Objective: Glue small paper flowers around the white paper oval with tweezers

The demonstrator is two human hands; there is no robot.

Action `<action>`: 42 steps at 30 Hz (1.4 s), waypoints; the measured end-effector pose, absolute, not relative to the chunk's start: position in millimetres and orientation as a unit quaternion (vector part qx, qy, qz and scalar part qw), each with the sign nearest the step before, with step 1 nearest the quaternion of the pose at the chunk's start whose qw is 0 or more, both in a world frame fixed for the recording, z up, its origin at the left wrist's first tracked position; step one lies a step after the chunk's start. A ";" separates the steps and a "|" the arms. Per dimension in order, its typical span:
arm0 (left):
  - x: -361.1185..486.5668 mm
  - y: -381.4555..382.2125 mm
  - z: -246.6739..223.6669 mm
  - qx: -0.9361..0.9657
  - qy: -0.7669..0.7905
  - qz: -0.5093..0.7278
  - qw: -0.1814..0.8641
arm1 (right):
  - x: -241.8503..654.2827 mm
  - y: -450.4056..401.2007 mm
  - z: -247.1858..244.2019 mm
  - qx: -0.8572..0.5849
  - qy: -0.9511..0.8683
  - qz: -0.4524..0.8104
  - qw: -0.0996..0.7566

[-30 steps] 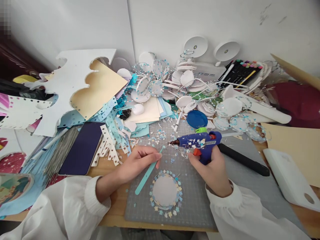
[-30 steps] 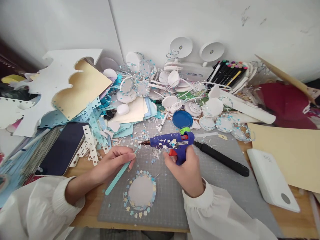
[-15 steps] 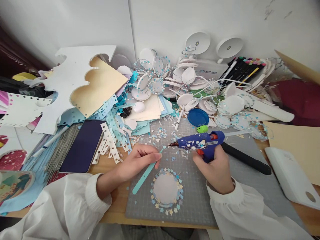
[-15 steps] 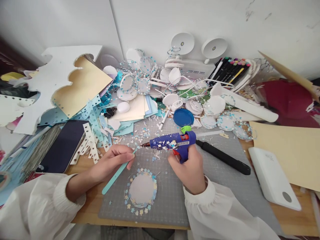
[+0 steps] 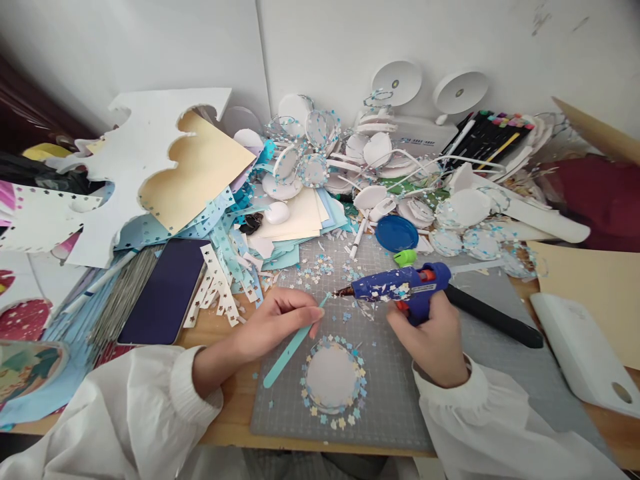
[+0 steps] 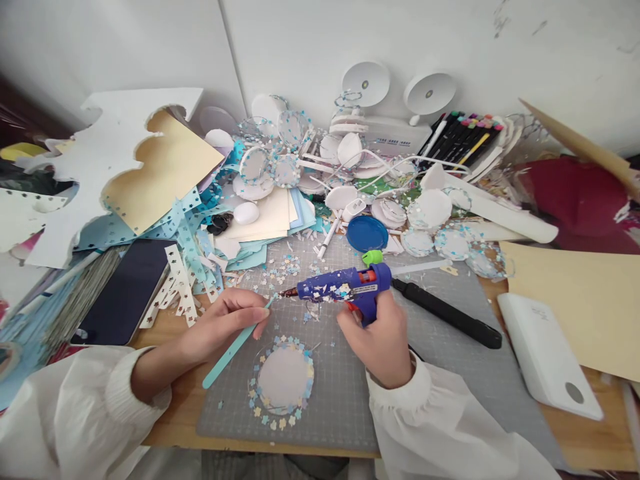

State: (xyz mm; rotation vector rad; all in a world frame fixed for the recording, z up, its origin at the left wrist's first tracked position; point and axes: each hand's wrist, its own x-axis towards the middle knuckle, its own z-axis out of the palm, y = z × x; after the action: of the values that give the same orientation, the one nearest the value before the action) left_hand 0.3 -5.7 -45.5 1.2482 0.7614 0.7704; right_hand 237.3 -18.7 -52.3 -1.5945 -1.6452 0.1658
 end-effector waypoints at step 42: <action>2.9 -8.2 -47.6 0.434 0.363 0.375 0.735 | 208.0 -66.0 9.7 -0.410 -0.882 -0.037 0.230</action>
State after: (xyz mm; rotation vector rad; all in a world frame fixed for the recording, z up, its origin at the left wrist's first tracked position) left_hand 2.9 -8.2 -47.6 0.9540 0.7972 0.8241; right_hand 208.0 -66.0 9.7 -1.1270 -2.4260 -0.1020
